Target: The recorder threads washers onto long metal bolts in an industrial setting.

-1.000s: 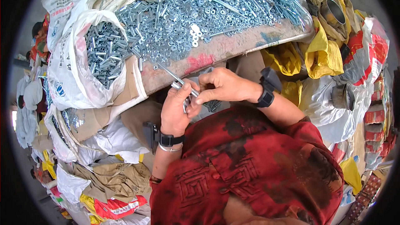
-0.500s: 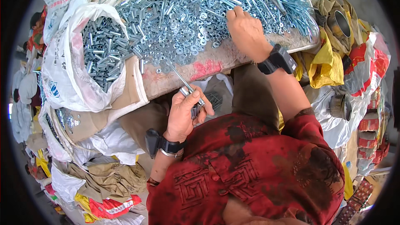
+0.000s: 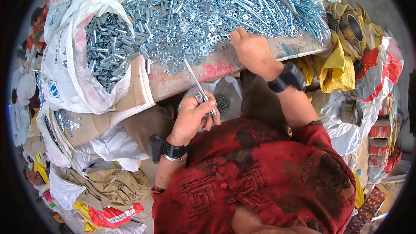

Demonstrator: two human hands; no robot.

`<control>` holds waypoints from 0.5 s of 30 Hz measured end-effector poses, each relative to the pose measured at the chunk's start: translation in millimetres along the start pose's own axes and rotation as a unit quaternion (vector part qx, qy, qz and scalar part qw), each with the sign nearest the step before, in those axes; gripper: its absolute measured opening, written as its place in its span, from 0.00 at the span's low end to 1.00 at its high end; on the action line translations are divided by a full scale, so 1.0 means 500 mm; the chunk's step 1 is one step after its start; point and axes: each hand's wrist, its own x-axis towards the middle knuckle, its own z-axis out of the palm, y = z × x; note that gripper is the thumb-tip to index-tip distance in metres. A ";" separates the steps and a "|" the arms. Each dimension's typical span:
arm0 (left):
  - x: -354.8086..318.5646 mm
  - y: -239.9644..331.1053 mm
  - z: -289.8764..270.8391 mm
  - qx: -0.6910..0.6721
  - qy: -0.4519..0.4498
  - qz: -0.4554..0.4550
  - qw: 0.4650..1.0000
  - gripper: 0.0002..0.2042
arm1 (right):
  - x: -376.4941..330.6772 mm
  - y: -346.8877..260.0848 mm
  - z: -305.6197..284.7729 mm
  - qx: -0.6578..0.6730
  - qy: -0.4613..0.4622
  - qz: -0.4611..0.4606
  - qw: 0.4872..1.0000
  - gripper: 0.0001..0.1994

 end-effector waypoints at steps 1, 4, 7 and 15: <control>-0.002 -0.005 0.001 0.001 -0.003 0.000 1.000 0.08 | -0.005 -0.009 -0.003 -0.002 0.001 0.002 1.000 0.04; -0.004 -0.028 0.002 0.098 0.035 0.008 0.994 0.06 | -0.004 -0.030 -0.003 -0.039 -0.012 -0.036 0.999 0.05; -0.005 -0.037 0.017 0.110 0.050 0.038 0.992 0.08 | -0.007 -0.010 -0.002 0.040 -0.005 -0.043 0.998 0.05; -0.013 -0.045 0.036 0.190 0.058 0.063 0.978 0.12 | -0.039 -0.015 -0.031 0.004 0.010 -0.014 1.000 0.07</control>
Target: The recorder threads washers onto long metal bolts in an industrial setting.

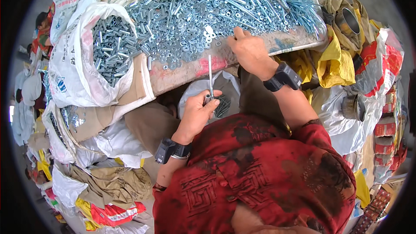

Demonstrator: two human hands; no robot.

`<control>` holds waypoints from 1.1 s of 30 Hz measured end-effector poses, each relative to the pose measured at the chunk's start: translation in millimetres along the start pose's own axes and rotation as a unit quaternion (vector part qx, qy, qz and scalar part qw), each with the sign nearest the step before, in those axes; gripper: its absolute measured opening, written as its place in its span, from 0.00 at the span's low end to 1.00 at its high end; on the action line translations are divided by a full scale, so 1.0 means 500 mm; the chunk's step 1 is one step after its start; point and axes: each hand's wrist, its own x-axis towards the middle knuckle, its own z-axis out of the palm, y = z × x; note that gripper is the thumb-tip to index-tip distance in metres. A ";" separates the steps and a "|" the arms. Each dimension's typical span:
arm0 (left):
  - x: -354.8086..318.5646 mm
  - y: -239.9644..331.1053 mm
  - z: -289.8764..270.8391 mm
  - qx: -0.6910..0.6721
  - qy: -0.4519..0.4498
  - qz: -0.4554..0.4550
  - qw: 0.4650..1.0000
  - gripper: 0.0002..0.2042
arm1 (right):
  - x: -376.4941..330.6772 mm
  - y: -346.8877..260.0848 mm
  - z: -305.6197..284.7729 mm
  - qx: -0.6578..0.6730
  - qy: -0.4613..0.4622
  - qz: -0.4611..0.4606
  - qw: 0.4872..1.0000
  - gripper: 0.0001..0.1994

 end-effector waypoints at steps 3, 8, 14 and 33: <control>0.003 0.000 0.008 0.003 -0.014 -0.011 1.000 0.11 | 0.005 -0.005 0.011 -0.040 0.011 -0.041 0.998 0.08; -0.005 0.017 0.012 0.023 -0.020 -0.024 0.999 0.11 | 0.004 -0.018 0.011 0.082 0.021 0.029 0.996 0.07; -0.016 0.034 0.025 0.040 -0.055 -0.029 0.997 0.11 | -0.038 -0.051 -0.029 0.643 0.021 0.176 0.745 0.04; -0.013 0.036 0.042 0.090 0.016 0.027 0.995 0.09 | -0.063 -0.023 -0.069 0.226 0.241 -0.037 0.943 0.13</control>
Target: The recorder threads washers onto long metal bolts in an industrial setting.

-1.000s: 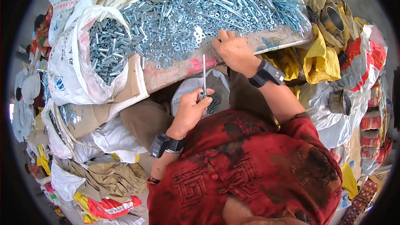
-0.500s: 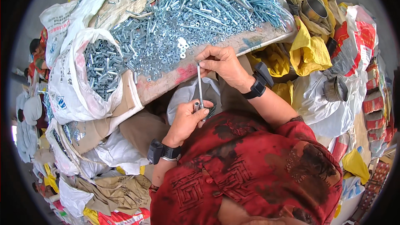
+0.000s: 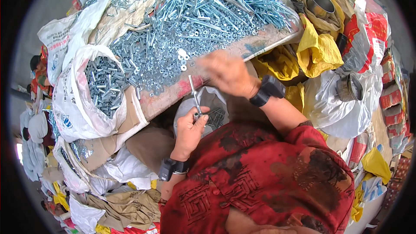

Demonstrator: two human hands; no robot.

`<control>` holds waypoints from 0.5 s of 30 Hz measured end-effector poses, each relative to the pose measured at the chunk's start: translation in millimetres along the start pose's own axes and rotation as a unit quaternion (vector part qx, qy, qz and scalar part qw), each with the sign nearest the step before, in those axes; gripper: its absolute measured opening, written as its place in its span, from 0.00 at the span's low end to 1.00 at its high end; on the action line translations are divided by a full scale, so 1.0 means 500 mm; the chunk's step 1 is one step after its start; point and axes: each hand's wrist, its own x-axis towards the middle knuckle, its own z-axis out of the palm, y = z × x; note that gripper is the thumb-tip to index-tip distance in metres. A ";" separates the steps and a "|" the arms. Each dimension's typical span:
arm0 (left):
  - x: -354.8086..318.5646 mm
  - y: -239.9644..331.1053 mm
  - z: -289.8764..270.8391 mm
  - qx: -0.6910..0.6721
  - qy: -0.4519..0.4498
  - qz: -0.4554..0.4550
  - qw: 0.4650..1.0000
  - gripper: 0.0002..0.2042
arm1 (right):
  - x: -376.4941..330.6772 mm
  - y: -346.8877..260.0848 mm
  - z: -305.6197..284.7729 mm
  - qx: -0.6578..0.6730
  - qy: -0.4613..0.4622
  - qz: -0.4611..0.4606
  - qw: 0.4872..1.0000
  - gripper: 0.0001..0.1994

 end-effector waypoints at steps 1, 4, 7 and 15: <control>0.007 -0.001 0.000 0.000 -0.002 0.002 1.000 0.09 | -0.005 0.029 -0.004 -0.057 0.053 0.066 0.995 0.11; 0.018 0.003 -0.002 -0.036 0.005 0.003 0.999 0.08 | -0.015 0.151 -0.034 -0.207 -0.001 0.227 0.952 0.05; 0.020 0.002 0.002 -0.064 -0.006 -0.038 0.997 0.08 | -0.031 0.228 -0.024 -0.267 -0.061 0.223 0.936 0.06; 0.015 -0.022 -0.004 -0.096 -0.042 -0.029 0.994 0.07 | -0.023 0.221 -0.008 -0.296 -0.100 0.253 0.915 0.06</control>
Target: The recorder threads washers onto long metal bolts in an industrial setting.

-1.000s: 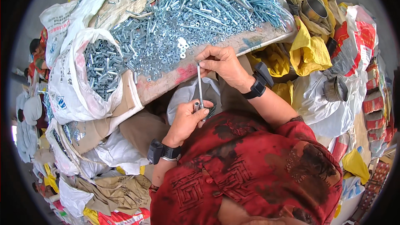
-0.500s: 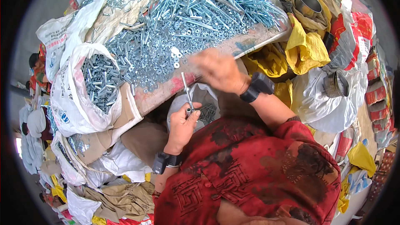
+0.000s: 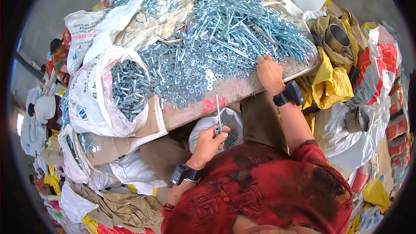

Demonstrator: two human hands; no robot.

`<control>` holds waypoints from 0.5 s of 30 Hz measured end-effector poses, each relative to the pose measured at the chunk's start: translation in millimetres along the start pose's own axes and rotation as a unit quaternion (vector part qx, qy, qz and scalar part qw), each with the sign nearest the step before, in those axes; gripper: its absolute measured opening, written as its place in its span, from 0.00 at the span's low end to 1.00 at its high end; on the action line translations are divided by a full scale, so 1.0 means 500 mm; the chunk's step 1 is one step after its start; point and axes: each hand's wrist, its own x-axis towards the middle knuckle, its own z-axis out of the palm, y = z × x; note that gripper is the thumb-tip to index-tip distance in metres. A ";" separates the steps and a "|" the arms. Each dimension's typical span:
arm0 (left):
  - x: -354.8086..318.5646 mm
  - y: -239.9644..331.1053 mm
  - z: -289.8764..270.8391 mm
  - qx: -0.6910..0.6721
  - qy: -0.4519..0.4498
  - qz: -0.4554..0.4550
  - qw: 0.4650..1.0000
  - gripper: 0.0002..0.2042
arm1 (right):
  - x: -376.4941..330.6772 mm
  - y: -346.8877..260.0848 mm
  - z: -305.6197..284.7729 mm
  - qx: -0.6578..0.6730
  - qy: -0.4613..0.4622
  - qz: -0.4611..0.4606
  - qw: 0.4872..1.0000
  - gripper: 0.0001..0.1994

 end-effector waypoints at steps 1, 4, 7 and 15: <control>-0.001 0.001 -0.003 -0.011 -0.006 0.002 1.000 0.07 | 0.001 -0.003 0.007 -0.026 0.006 0.002 1.000 0.05; -0.007 0.002 -0.007 -0.015 0.006 -0.007 1.000 0.07 | 0.000 -0.024 0.008 -0.076 0.009 0.004 0.997 0.04; -0.006 0.002 -0.012 -0.015 0.003 0.007 1.000 0.07 | 0.010 -0.029 -0.010 -0.124 0.025 -0.038 0.991 0.04; -0.011 0.018 -0.005 0.024 0.000 0.022 0.999 0.08 | -0.052 -0.176 -0.106 0.567 -0.097 0.013 0.818 0.06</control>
